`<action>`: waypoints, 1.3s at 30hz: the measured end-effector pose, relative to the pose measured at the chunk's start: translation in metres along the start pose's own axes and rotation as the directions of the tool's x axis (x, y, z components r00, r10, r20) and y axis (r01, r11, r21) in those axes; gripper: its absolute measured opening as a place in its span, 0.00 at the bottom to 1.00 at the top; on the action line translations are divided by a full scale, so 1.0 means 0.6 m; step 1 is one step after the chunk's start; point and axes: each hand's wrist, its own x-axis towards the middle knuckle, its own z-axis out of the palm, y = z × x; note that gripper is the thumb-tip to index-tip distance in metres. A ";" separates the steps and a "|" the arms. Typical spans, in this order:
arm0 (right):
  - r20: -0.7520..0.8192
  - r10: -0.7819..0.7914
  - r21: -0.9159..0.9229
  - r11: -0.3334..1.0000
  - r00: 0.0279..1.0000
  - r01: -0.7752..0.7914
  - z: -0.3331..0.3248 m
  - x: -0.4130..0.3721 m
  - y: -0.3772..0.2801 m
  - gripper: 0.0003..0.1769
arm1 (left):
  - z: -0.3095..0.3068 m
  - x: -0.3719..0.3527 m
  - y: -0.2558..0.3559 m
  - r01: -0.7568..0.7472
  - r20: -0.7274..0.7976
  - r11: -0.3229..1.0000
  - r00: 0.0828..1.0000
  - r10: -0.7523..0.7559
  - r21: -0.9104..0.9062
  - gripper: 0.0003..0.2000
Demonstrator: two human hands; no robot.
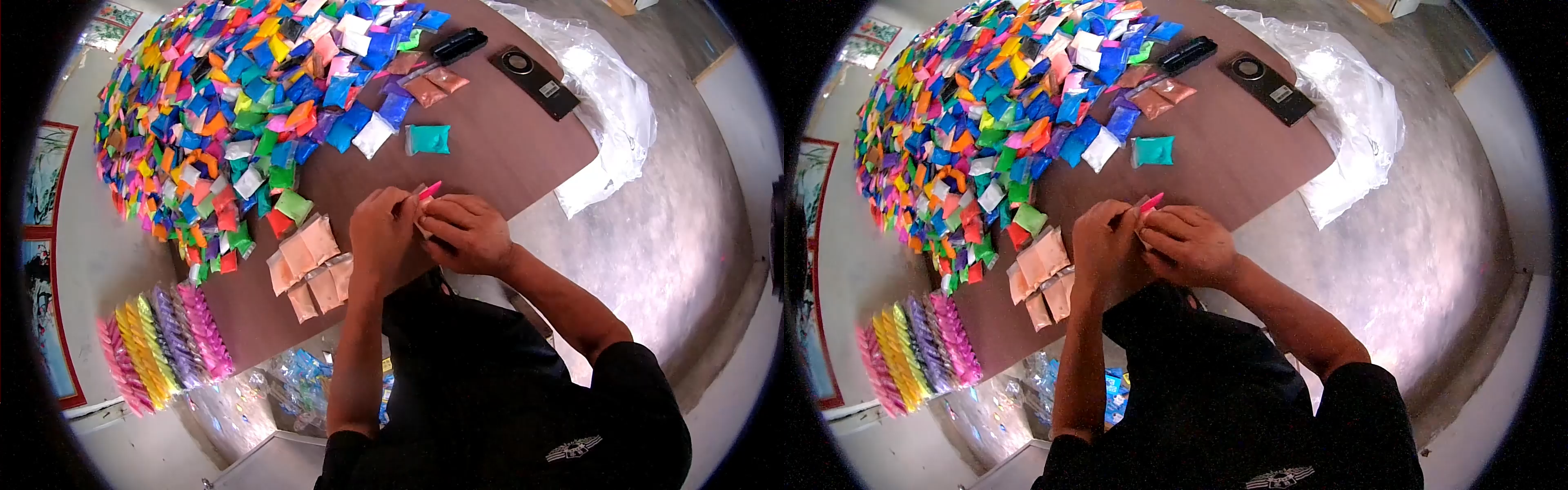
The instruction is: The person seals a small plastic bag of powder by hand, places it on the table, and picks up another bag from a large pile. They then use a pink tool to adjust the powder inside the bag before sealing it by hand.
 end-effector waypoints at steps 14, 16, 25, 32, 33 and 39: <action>-0.054 0.024 0.008 1.000 0.998 -0.024 0.005 -0.003 -0.003 0.20 | -0.029 -0.038 0.012 0.102 -0.050 0.994 0.993 -0.104 -0.035 0.05; -0.047 0.035 -0.006 0.999 0.998 -0.035 0.003 0.000 -0.006 0.20 | -0.029 -0.056 0.008 0.114 -0.086 0.992 0.989 -0.118 -0.049 0.05; -0.064 0.024 -0.028 0.999 0.998 -0.025 0.002 0.000 -0.005 0.19 | -0.027 -0.055 -0.004 0.171 -0.150 0.984 0.975 -0.162 0.055 0.05; -0.075 0.026 -0.024 0.999 0.997 -0.028 0.005 0.000 -0.007 0.17 | -0.033 -0.043 0.028 0.066 -0.069 0.996 0.996 -0.061 0.062 0.05; -0.079 0.022 -0.033 0.999 0.997 -0.025 0.004 0.001 -0.007 0.17 | -0.031 -0.040 0.021 0.034 -0.049 0.992 0.998 -0.028 0.124 0.06; -0.089 0.031 -0.023 0.999 0.996 -0.033 0.007 -0.005 -0.005 0.17 | -0.033 -0.024 0.011 0.079 -0.033 0.976 0.997 -0.073 0.203 0.07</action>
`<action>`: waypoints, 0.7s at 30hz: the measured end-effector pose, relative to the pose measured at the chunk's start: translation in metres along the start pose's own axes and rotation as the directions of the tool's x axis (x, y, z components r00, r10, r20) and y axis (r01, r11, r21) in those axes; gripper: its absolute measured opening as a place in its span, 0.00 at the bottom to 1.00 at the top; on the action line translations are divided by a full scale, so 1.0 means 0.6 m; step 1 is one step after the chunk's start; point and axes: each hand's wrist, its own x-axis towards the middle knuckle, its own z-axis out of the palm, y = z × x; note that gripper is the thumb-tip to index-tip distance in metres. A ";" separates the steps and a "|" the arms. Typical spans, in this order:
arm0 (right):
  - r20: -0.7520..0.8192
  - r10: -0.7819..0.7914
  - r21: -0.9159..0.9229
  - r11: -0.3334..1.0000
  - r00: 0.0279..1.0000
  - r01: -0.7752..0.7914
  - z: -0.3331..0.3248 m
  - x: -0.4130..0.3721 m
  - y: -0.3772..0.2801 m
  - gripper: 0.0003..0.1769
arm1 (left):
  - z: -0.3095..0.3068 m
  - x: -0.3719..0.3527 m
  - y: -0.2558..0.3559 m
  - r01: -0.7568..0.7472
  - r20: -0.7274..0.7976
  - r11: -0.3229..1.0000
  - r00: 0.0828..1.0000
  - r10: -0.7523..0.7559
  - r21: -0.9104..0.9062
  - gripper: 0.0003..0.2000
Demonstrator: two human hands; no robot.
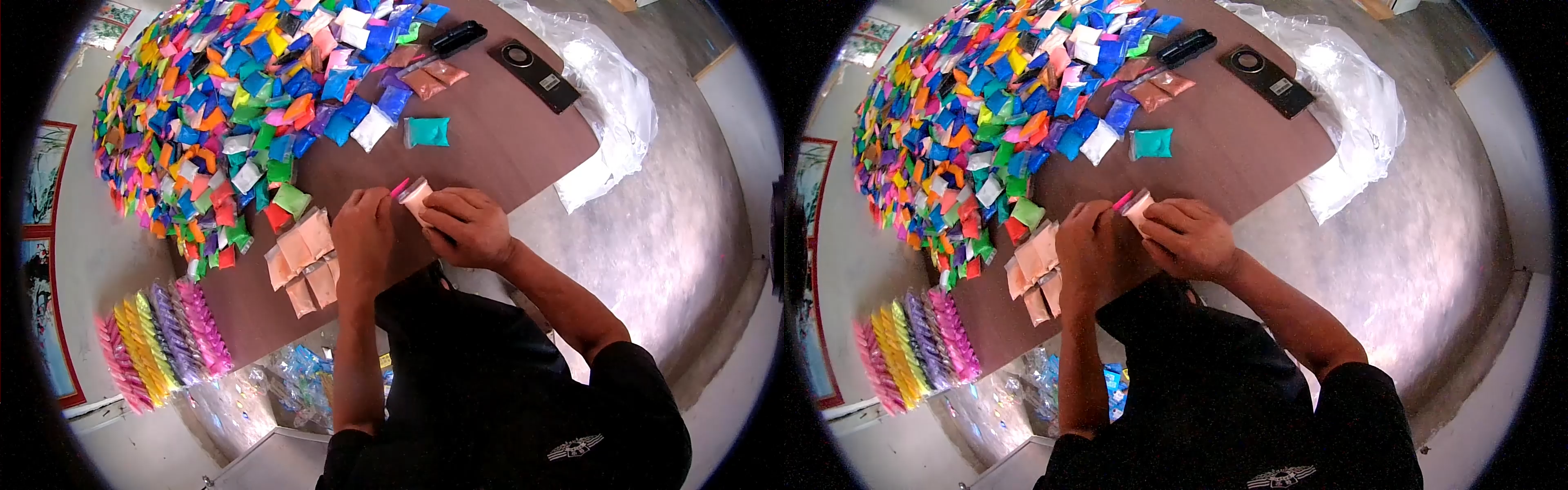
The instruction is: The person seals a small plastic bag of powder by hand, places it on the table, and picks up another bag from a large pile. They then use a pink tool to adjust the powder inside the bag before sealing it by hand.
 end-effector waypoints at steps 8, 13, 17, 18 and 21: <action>-0.001 -0.005 0.004 1.000 1.000 0.005 0.000 0.003 0.000 0.17 | 0.008 0.011 0.024 -0.111 0.029 0.979 0.993 0.118 -0.169 0.06; 0.003 -0.013 -0.015 1.000 1.000 0.013 -0.002 -0.001 0.003 0.18 | 0.016 0.025 0.006 -0.035 0.028 0.997 0.999 0.033 0.067 0.06; 0.007 -0.003 -0.011 1.000 1.000 0.003 -0.002 0.000 0.000 0.18 | 0.011 0.014 0.003 -0.037 0.002 0.999 0.999 0.037 -0.008 0.07; 0.008 -0.001 -0.008 1.000 1.000 0.001 -0.002 0.001 -0.001 0.18 | 0.005 0.007 0.012 -0.028 0.015 0.999 0.999 0.029 -0.037 0.06; 0.007 -0.001 -0.007 1.000 1.000 0.001 -0.001 0.002 -0.001 0.18 | 0.005 -0.008 0.012 -0.021 0.023 0.998 0.999 0.022 -0.059 0.06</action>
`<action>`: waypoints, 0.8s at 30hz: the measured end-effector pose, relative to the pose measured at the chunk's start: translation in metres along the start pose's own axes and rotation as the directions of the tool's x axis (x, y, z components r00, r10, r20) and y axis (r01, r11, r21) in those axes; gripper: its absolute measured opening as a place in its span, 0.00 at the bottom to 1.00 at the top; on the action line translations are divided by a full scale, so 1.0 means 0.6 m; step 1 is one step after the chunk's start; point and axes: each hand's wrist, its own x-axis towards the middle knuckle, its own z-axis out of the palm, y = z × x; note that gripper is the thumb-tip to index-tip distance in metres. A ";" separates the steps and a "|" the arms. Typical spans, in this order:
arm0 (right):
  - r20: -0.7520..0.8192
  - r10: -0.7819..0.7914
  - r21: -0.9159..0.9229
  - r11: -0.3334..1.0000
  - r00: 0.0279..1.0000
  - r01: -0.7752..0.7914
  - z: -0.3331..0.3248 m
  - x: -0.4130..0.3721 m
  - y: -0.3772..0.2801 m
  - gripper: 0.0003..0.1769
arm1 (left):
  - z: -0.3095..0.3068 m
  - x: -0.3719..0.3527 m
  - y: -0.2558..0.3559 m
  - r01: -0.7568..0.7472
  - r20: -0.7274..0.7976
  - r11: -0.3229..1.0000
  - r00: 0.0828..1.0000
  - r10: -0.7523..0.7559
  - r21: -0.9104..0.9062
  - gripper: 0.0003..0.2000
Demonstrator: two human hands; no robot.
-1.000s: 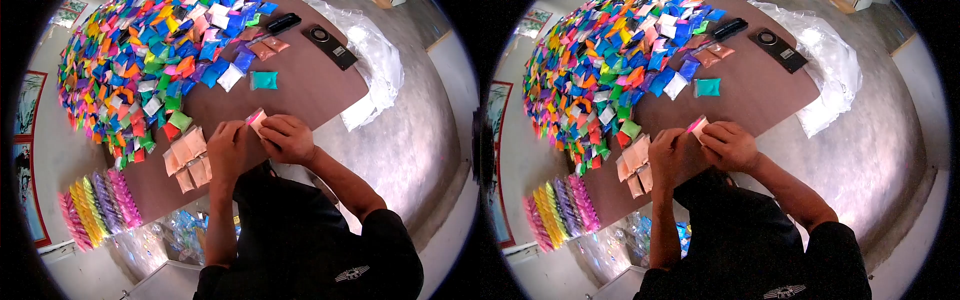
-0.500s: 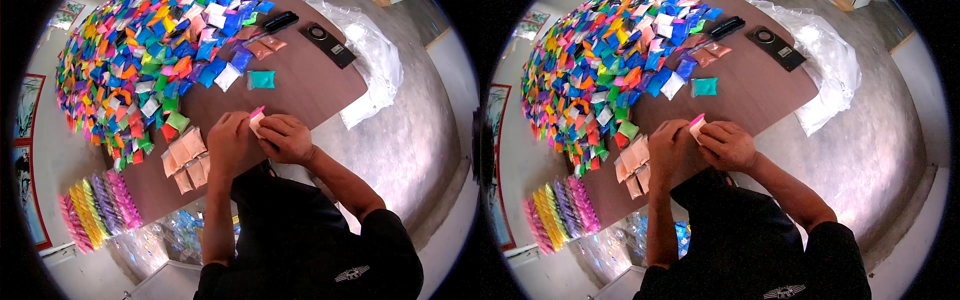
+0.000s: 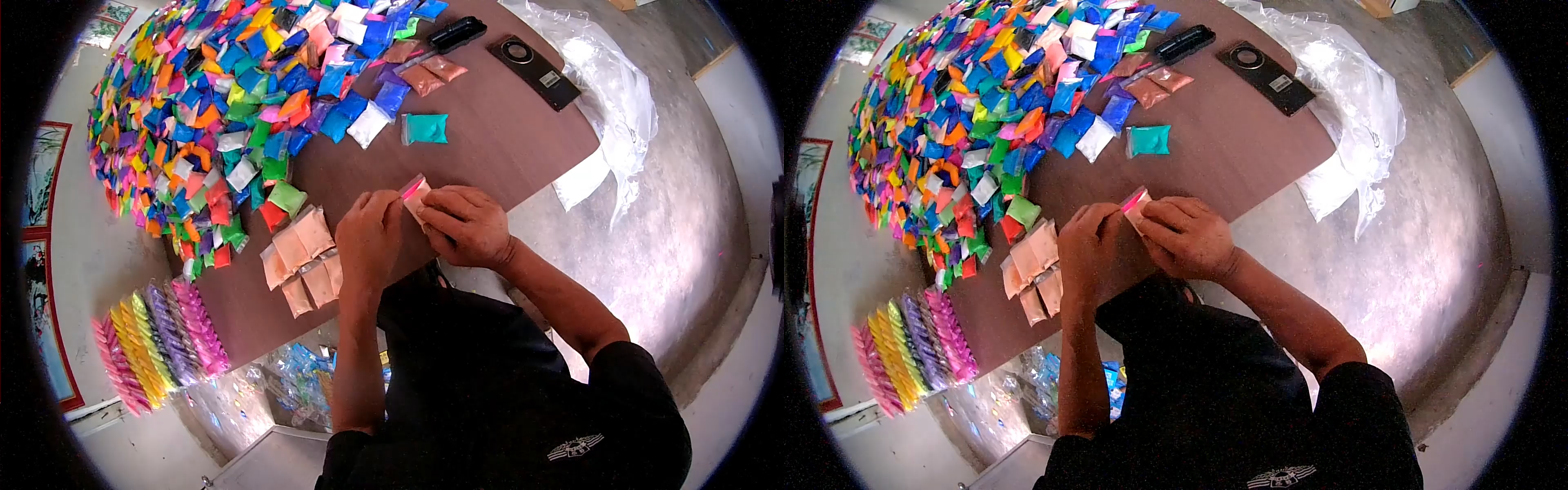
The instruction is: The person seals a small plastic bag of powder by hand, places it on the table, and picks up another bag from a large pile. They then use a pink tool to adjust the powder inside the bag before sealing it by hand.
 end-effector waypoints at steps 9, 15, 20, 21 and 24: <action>-0.006 0.007 -0.006 1.000 1.000 -0.007 0.004 -0.005 0.003 0.15 | -0.005 -0.013 -0.007 0.031 -0.066 0.999 0.997 -0.034 -0.039 0.05; -0.003 0.024 -0.011 1.000 1.000 -0.024 0.004 -0.003 0.000 0.15 | 0.012 -0.028 -0.014 0.030 -0.081 0.995 0.996 -0.038 -0.093 0.04; 0.029 0.040 -0.013 0.999 0.999 -0.039 0.001 -0.002 -0.001 0.15 | 0.008 -0.029 -0.015 0.065 -0.100 0.997 0.993 -0.070 -0.051 0.04; 0.028 0.043 -0.004 0.999 0.999 -0.043 0.000 -0.002 -0.002 0.15 | 0.007 -0.031 -0.010 0.042 -0.110 0.993 0.993 -0.054 -0.106 0.03; 0.004 0.036 -0.002 0.999 0.999 -0.036 0.002 0.004 -0.003 0.15 | 0.023 -0.042 -0.009 0.009 -0.108 0.982 0.994 -0.029 -0.188 0.03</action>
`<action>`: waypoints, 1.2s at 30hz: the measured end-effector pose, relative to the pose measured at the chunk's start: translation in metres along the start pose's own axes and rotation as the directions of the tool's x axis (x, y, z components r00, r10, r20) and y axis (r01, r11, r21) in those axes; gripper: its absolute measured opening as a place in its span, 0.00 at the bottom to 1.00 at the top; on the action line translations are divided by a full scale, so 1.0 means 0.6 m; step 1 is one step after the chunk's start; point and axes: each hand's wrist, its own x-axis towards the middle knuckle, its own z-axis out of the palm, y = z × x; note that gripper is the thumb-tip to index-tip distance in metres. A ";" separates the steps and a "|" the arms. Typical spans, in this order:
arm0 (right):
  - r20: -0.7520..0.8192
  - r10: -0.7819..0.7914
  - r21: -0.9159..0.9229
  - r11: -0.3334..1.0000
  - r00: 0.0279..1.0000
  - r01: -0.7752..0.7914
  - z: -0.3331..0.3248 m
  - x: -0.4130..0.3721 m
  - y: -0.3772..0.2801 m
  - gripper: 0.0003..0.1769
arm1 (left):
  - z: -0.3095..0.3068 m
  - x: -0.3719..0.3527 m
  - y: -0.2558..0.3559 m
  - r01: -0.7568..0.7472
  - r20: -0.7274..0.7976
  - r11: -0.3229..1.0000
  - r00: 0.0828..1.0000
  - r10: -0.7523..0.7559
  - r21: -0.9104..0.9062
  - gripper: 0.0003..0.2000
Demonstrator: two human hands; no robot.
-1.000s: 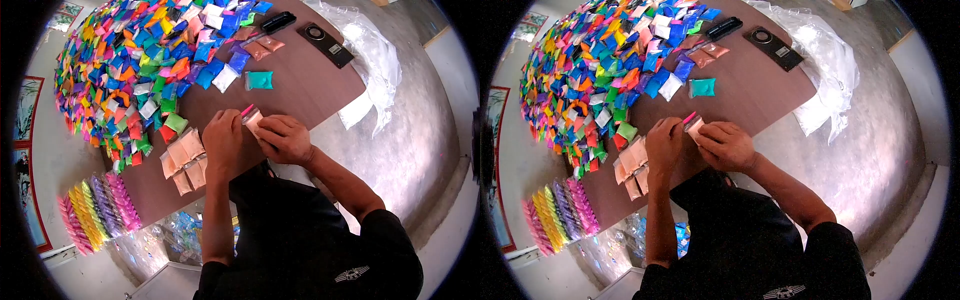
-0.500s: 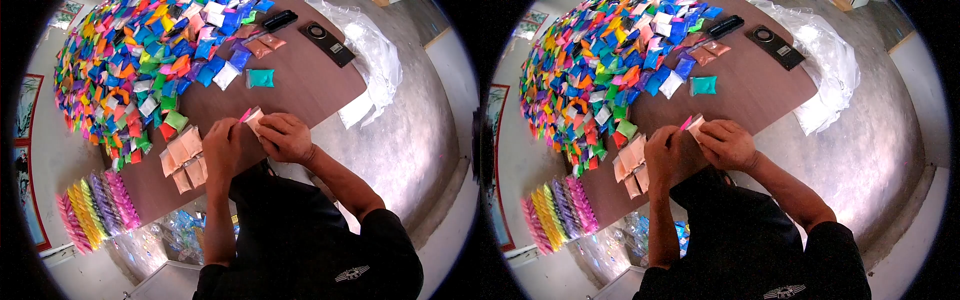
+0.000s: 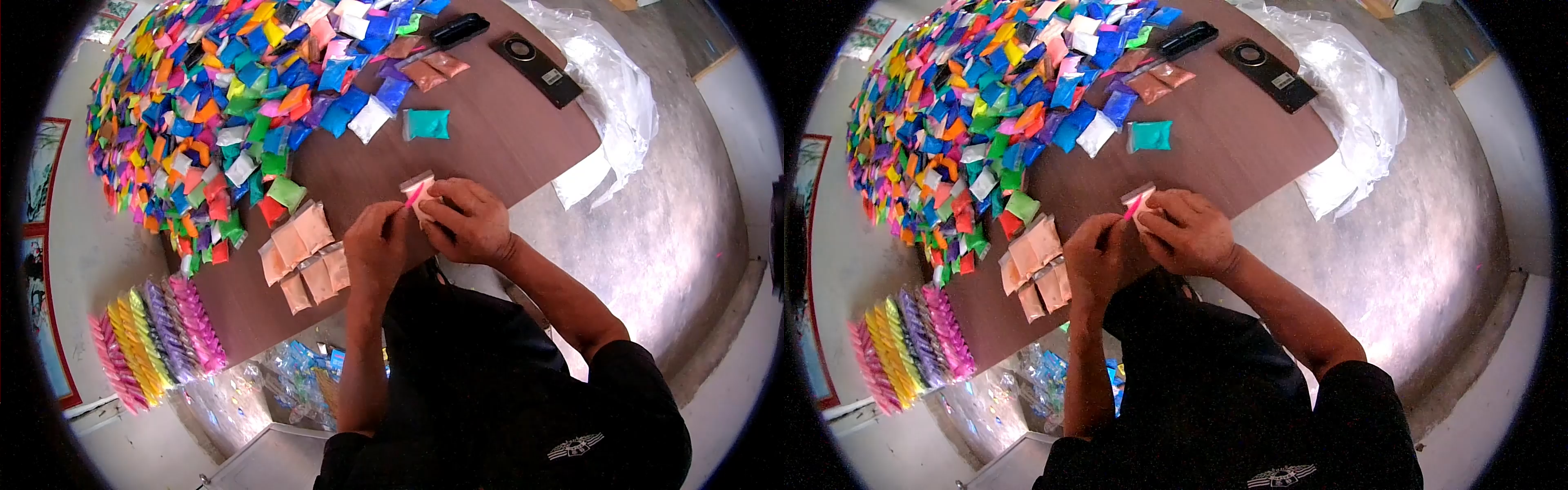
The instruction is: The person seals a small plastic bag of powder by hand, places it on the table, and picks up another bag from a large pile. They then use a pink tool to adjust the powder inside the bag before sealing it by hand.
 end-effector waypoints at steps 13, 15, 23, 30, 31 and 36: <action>-0.020 0.004 0.001 1.000 1.000 -0.004 0.001 0.002 0.000 0.15 | 0.002 -0.013 0.000 0.034 0.002 0.998 0.999 -0.034 -0.044 0.03; -0.018 0.006 0.002 1.000 1.000 -0.006 0.002 0.001 0.001 0.15 | 0.000 -0.014 -0.011 0.052 -0.018 0.998 0.998 -0.052 0.033 0.03; -0.053 0.000 -0.003 1.000 0.999 0.000 0.003 0.009 -0.001 0.14 | -0.001 -0.020 0.006 0.090 -0.003 0.993 0.996 -0.090 -0.079 0.04; -0.011 0.002 -0.049 0.999 1.000 -0.003 0.000 0.001 0.003 0.13 | 0.001 -0.016 0.002 0.132 -0.021 0.991 0.991 -0.132 0.033 0.04; -0.010 0.006 -0.052 0.999 1.000 -0.007 0.000 0.001 0.002 0.13 | -0.003 -0.016 0.009 0.165 0.002 0.986 0.986 -0.165 0.005 0.04; -0.056 0.053 -0.068 0.996 0.997 -0.057 0.006 0.003 -0.003 0.14 | 0.002 -0.025 0.010 0.112 0.014 0.992 0.994 -0.112 -0.053 0.04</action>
